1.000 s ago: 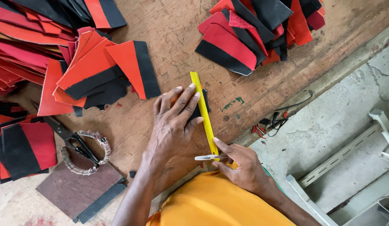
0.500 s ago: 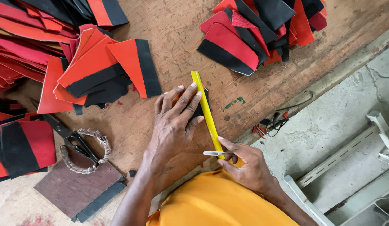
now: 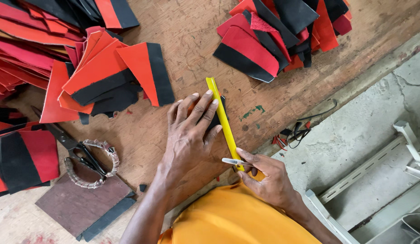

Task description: The person repeatedly measures and marks red and black fabric pieces on a wooden workbench using a yellow ruler and a white marker. The person handles each piece one at a time, aligns the ruler, draws a line, and sets the piece aside.

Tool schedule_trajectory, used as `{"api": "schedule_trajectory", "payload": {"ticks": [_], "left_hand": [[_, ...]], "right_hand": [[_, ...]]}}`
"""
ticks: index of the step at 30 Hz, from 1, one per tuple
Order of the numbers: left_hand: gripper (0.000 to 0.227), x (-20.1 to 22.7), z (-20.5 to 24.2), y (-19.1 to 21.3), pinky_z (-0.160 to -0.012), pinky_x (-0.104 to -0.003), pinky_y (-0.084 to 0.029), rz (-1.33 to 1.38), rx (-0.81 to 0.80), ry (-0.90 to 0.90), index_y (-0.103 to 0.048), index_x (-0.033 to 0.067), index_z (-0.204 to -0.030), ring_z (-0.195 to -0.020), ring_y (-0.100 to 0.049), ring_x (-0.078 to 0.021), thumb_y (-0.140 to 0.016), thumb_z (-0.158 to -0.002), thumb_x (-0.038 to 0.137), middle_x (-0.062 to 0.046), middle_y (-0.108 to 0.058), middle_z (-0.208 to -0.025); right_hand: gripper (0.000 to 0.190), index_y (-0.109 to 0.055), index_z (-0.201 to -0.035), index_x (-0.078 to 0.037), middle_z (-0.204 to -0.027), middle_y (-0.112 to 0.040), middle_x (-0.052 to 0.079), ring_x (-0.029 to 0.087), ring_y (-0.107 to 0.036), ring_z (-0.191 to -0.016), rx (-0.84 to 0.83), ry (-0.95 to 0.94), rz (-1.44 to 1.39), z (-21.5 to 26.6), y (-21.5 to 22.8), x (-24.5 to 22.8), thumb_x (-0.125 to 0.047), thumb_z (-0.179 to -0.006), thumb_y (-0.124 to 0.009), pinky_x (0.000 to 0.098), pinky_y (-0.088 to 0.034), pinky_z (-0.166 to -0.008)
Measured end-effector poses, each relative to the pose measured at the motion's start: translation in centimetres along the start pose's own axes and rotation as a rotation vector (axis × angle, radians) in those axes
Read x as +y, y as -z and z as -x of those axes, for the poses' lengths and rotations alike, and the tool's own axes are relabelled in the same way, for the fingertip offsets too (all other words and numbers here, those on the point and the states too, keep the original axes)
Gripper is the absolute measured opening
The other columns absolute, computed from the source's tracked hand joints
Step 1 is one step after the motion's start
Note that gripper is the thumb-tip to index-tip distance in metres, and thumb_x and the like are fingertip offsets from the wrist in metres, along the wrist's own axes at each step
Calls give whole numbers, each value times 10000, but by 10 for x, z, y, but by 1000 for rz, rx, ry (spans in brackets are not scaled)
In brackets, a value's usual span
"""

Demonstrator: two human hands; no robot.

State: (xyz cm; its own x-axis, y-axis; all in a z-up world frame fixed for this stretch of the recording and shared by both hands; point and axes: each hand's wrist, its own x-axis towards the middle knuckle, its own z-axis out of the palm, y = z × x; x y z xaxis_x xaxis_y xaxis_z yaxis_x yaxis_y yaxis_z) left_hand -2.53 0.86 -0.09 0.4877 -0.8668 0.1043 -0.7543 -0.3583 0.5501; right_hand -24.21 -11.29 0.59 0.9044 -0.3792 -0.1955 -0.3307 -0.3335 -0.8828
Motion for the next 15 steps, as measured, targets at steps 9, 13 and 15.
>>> {"api": "schedule_trajectory", "payload": {"ticks": [9, 13, 15], "left_hand": [[573, -4, 2, -1, -1183, -498, -302, 15, 26, -18, -640, 73, -1398, -1403, -444, -317, -786, -887, 288, -86, -530, -1533], [560, -2, 1, -3, -1177, -506, -301, -4, 44, -10, -663, 59, -1369, -1391, -452, -316, -791, -882, 305, -85, -541, -1518], [555, 1, -1, -6, -1180, -514, -294, -16, 61, 7, -679, 48, -1350, -1380, -453, -318, -796, -887, 330, -86, -543, -1505]], "right_hand": [[700, -608, -1390, -72, -809, -707, 53, 118, -639, -635, 14, 8, -12, 1, 1, 1, 27, -732, -827, 250, -544, -585], [708, -610, -1389, -74, -814, -709, 59, 128, -641, -635, 6, 10, -7, 0, 0, -1, 25, -725, -835, 253, -544, -587], [706, -616, -1385, -78, -817, -714, 60, 132, -647, -636, 11, 3, -3, 0, 0, -1, 27, -723, -839, 253, -543, -588]]}}
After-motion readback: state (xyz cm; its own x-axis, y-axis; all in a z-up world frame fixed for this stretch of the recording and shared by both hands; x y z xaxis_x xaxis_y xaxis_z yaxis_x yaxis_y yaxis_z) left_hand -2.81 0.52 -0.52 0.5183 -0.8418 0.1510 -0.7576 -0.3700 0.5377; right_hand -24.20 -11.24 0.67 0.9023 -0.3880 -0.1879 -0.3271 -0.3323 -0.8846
